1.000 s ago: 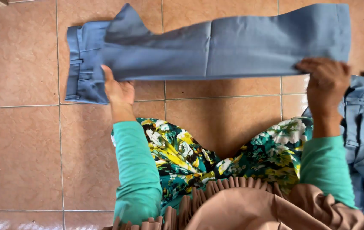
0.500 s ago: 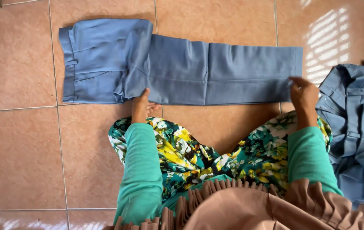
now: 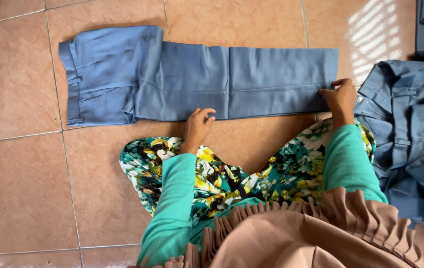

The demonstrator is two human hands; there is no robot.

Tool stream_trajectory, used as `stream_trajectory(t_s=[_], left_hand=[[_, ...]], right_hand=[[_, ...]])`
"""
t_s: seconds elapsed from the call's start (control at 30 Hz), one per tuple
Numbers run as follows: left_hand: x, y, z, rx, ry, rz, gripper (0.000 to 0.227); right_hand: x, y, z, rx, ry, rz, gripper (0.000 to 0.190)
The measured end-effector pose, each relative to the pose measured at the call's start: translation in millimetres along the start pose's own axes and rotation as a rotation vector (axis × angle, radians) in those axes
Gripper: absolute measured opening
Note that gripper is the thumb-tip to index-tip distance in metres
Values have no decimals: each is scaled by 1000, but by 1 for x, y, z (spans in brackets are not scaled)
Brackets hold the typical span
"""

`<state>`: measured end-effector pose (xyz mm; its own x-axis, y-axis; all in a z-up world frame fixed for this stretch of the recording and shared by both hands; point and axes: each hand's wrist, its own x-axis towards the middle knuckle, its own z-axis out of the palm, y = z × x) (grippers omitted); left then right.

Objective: Folding blue trousers and stacking them neatly on the floor.

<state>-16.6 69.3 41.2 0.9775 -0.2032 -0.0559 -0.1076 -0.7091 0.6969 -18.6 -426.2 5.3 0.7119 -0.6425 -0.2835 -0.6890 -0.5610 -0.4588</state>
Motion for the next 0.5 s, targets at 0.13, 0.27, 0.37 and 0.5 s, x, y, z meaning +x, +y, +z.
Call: stream_trajectory(t_s=[0.13,0.27,0.37,0.5], left_hand=[[1,-6,14,160,-112,88,23],[4,-20,21,238,-123,24,12],[4,-24,24,187,-80,12,9],[0,-15,23,106,-33,-11,8]], right_hand=[[-17,-19,-15,-5,-74,65,66],[-19,-21,-19,42,-108,19,48],[-11,-15,-8,64,-59,34,45],[-42,-38,-34,184,26,-38,60]])
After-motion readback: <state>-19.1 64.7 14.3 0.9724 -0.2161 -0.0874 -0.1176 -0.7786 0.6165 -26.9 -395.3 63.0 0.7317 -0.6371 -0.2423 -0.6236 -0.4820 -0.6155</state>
